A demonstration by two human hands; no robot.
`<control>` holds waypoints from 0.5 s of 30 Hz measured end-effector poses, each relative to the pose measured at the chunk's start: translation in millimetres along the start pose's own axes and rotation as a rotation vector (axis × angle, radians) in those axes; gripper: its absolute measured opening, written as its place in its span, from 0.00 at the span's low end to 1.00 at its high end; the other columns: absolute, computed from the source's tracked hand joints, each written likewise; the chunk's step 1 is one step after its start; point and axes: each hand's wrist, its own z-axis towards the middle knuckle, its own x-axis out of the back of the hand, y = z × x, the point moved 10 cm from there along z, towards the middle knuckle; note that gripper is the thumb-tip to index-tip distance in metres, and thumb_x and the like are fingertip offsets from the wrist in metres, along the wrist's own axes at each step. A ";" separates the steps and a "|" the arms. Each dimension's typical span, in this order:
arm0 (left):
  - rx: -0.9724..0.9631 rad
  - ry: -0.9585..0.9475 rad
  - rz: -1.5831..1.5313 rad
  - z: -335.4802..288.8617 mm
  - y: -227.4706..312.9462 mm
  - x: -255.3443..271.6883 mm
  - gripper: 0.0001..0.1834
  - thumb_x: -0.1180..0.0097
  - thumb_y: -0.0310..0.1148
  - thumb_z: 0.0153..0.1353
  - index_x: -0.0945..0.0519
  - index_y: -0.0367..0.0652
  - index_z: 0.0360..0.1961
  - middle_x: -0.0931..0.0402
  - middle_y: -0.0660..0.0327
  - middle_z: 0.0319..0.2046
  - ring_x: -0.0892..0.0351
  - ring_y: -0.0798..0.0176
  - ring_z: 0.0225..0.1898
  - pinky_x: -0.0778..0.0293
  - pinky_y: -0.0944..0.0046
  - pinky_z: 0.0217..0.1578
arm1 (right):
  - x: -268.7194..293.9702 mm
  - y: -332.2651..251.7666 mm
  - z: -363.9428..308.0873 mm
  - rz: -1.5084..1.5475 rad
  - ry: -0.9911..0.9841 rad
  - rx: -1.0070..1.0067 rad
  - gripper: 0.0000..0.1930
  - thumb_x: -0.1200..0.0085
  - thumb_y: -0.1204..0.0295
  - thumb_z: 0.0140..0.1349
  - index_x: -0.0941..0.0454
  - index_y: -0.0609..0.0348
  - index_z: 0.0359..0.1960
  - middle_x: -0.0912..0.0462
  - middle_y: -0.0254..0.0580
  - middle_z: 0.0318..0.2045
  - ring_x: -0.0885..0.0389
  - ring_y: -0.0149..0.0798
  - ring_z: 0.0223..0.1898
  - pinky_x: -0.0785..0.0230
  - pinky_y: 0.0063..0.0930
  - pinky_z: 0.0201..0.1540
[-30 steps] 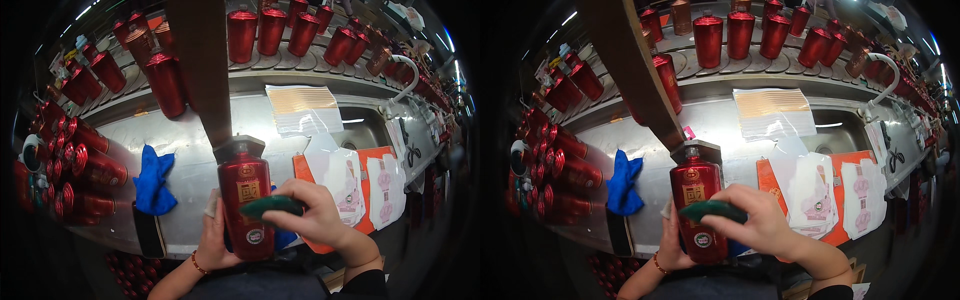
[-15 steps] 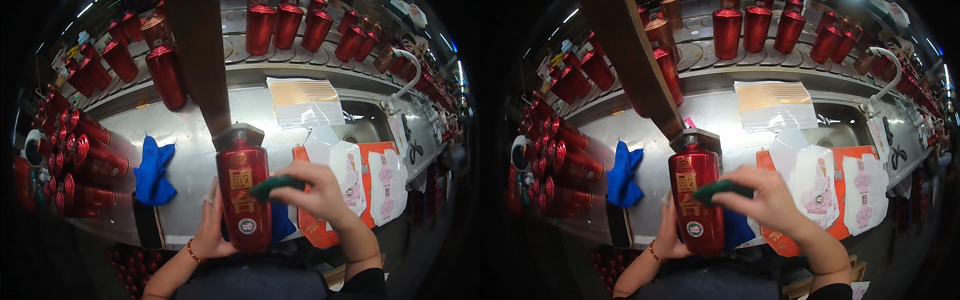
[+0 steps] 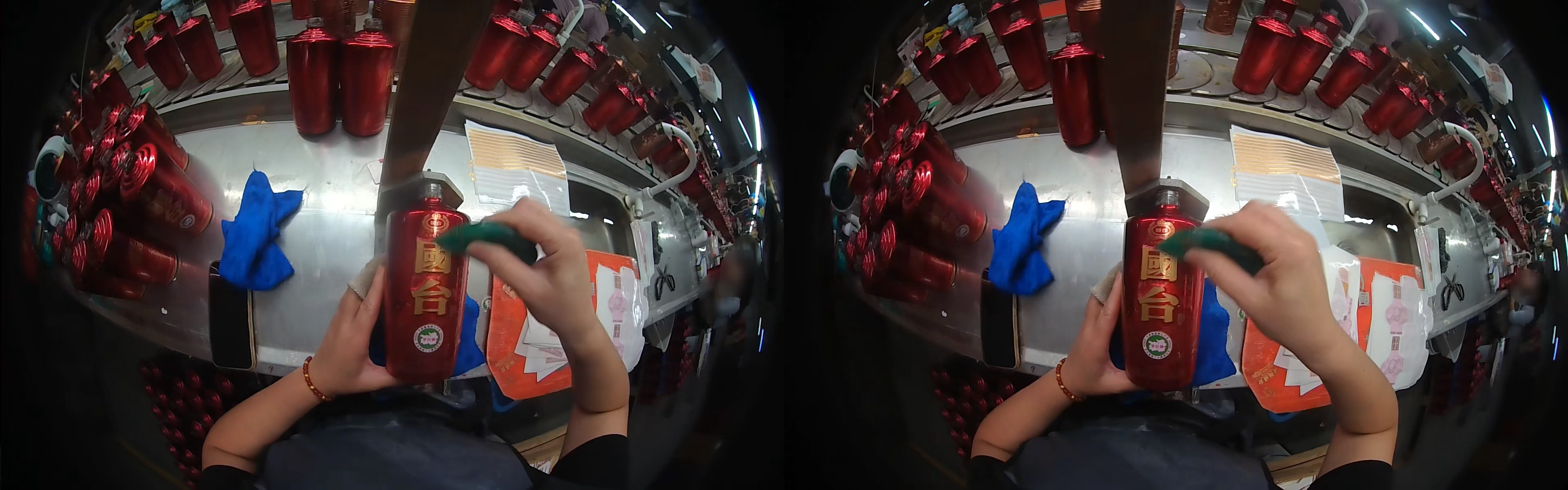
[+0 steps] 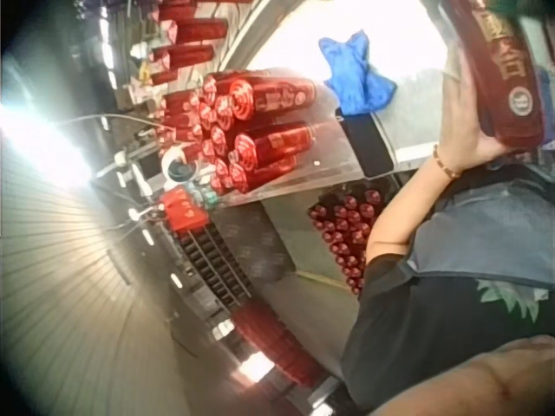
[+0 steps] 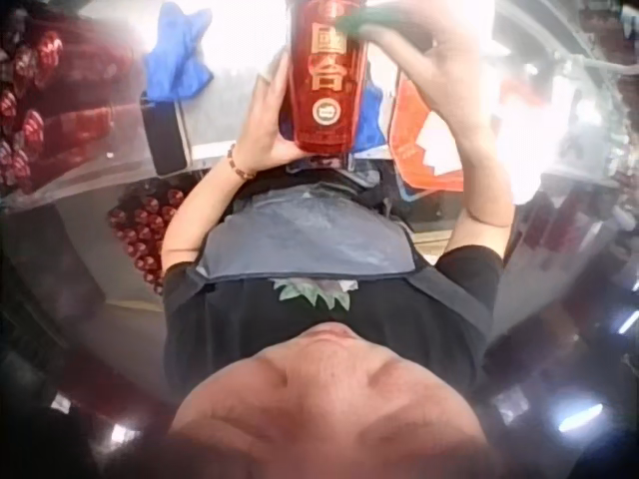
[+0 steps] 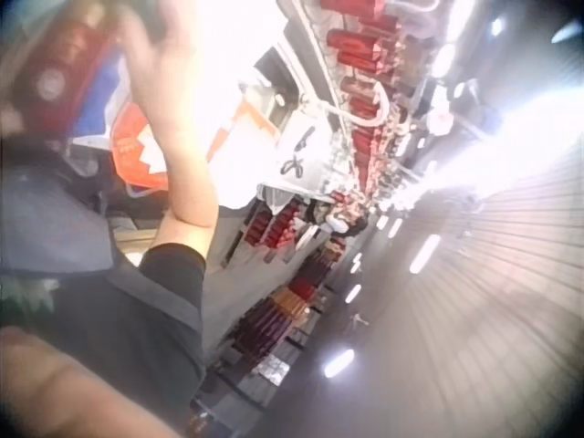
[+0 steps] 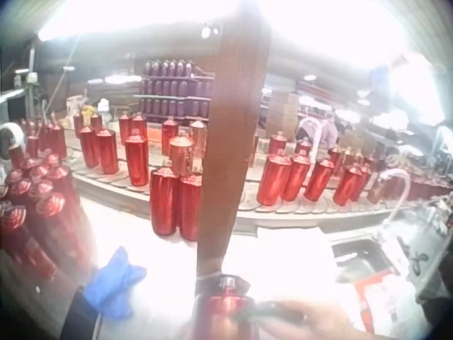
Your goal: The person applies adhesive labels to red cylindrical cans on a factory line. They peel backing from each label, align and press it onto the can, smooth the surface with a green tool, and place the finished can on a tray. The process repeats for multiple cans.
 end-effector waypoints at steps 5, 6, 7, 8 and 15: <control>-0.050 0.000 0.027 3.1 4.4 0.0 0.69 0.20 0.51 0.47 0.53 0.30 0.79 0.47 0.34 0.75 0.42 0.31 0.74 0.40 0.45 0.72 | -61.0 -100.9 -102.5 -0.482 -0.141 0.839 0.25 0.31 0.79 0.41 0.11 0.52 0.47 0.25 0.27 0.32 0.26 0.34 0.33 0.32 0.29 0.34; -0.042 0.018 0.006 3.3 5.5 0.7 0.70 0.20 0.52 0.47 0.53 0.30 0.78 0.47 0.34 0.75 0.43 0.31 0.74 0.41 0.45 0.72 | -65.2 -107.5 -95.2 -0.342 -0.318 0.707 0.24 0.31 0.79 0.42 0.11 0.51 0.46 0.24 0.27 0.32 0.26 0.34 0.33 0.31 0.30 0.36; -0.035 0.030 -0.012 3.9 7.5 3.5 0.70 0.20 0.53 0.46 0.52 0.30 0.78 0.47 0.35 0.75 0.44 0.32 0.75 0.42 0.45 0.73 | -72.2 -109.1 -92.5 -0.200 -0.483 0.565 0.22 0.31 0.79 0.44 0.11 0.51 0.46 0.23 0.28 0.33 0.26 0.35 0.33 0.30 0.31 0.37; -0.010 0.015 -0.004 3.2 8.7 6.5 0.71 0.20 0.54 0.45 0.52 0.30 0.78 0.47 0.35 0.75 0.44 0.32 0.75 0.43 0.45 0.73 | -75.2 -92.8 -70.9 -0.141 -0.572 0.398 0.13 0.32 0.72 0.50 0.16 0.53 0.40 0.21 0.35 0.33 0.19 0.40 0.40 0.26 0.32 0.42; 0.125 -0.025 0.466 12.4 -11.1 117.7 0.65 0.22 0.55 0.47 0.45 0.29 0.75 0.41 0.36 0.71 0.44 0.33 0.75 0.45 0.45 0.74 | -34.0 -76.2 -47.0 -0.396 -0.035 0.564 0.11 0.32 0.74 0.54 0.11 0.53 0.41 0.15 0.30 0.33 0.20 0.33 0.34 0.28 0.29 0.38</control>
